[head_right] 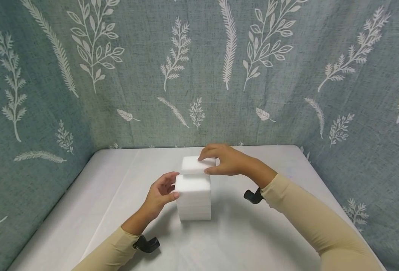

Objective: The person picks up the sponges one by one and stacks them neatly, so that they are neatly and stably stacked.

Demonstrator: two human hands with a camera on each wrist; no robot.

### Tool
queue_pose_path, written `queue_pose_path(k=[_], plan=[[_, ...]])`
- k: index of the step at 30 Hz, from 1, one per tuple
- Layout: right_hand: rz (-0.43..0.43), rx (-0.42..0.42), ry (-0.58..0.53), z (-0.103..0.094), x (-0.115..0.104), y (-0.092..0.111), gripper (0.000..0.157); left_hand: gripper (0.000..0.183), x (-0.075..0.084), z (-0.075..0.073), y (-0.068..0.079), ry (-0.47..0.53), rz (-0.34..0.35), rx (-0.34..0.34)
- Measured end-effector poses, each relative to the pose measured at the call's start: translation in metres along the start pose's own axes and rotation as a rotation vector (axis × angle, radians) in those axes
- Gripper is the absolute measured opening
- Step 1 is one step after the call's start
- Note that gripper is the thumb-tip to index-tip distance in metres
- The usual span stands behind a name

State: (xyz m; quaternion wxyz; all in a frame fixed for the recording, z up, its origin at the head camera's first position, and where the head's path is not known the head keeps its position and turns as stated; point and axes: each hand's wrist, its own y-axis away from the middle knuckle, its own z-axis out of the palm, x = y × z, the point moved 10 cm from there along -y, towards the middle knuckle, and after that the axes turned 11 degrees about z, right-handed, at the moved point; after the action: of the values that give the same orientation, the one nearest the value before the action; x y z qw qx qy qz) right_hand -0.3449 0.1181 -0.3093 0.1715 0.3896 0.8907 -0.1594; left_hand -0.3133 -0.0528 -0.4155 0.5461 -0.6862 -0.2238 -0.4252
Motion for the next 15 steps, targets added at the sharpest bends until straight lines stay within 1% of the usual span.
queue_pose_path(k=[9,15], plan=[[-0.082,-0.01,-0.009,0.004,-0.021,0.004,0.034,0.057,0.007,0.0,-0.002,0.032,0.043,-0.007],[-0.107,-0.027,-0.035,0.013,-0.027,0.008,0.033,0.054,0.005,0.0,-0.002,0.041,0.039,-0.013]])
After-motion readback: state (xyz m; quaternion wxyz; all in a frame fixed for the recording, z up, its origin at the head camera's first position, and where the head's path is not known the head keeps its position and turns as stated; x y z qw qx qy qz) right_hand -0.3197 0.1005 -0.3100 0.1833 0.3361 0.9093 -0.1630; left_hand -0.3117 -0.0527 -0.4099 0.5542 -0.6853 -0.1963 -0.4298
